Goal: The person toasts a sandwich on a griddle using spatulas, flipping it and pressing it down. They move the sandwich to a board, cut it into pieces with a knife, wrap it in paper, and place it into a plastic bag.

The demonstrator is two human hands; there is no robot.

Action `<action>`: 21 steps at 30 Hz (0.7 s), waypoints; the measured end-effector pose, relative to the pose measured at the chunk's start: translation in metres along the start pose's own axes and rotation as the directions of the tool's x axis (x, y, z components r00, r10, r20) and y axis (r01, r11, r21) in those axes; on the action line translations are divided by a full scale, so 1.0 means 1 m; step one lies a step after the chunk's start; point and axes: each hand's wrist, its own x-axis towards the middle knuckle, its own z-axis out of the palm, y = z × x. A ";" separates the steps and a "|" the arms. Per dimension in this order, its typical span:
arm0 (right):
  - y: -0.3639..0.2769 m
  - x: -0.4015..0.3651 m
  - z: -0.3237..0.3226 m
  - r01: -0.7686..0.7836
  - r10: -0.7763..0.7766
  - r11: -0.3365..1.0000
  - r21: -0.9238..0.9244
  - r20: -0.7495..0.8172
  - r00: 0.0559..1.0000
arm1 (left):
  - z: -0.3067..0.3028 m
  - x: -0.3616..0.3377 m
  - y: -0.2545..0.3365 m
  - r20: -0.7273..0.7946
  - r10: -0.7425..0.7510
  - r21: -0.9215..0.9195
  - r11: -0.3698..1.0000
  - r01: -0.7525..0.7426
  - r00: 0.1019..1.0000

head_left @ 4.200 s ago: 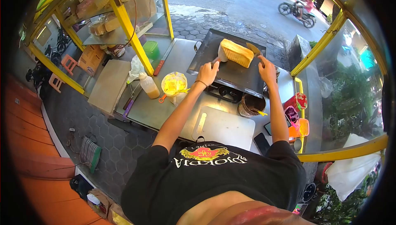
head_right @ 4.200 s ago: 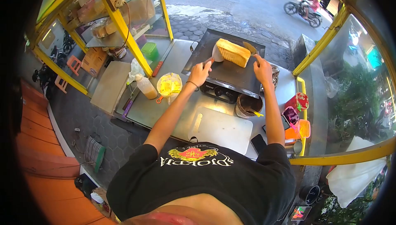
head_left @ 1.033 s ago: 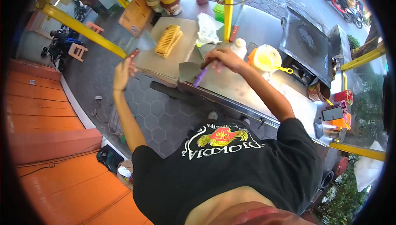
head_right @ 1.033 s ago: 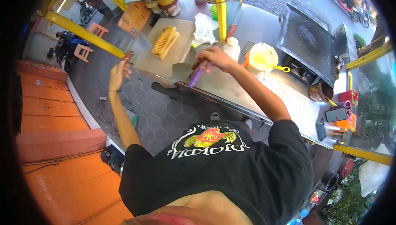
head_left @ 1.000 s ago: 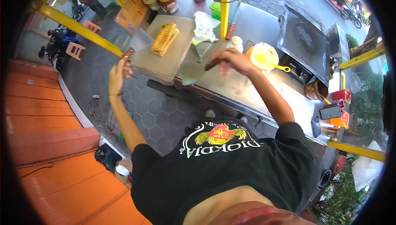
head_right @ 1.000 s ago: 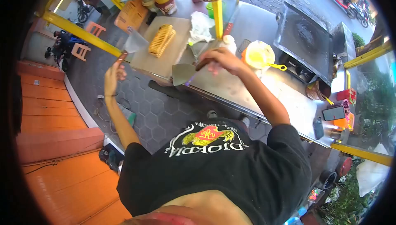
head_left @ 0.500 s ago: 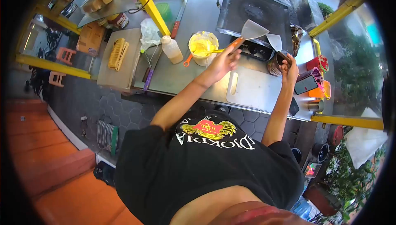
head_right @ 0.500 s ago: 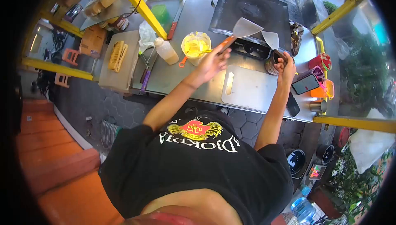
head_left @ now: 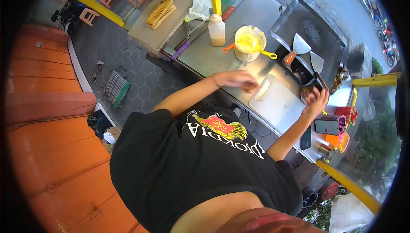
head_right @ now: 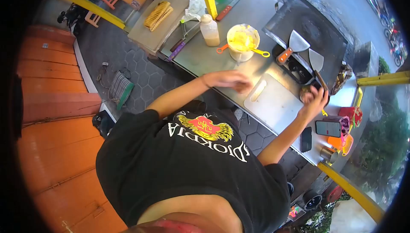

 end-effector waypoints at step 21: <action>0.270 -0.343 0.333 -0.811 0.724 0.560 -0.170 0.577 0.379 | -0.162 -0.284 -0.006 -0.464 0.673 0.885 0.329 0.328 0.576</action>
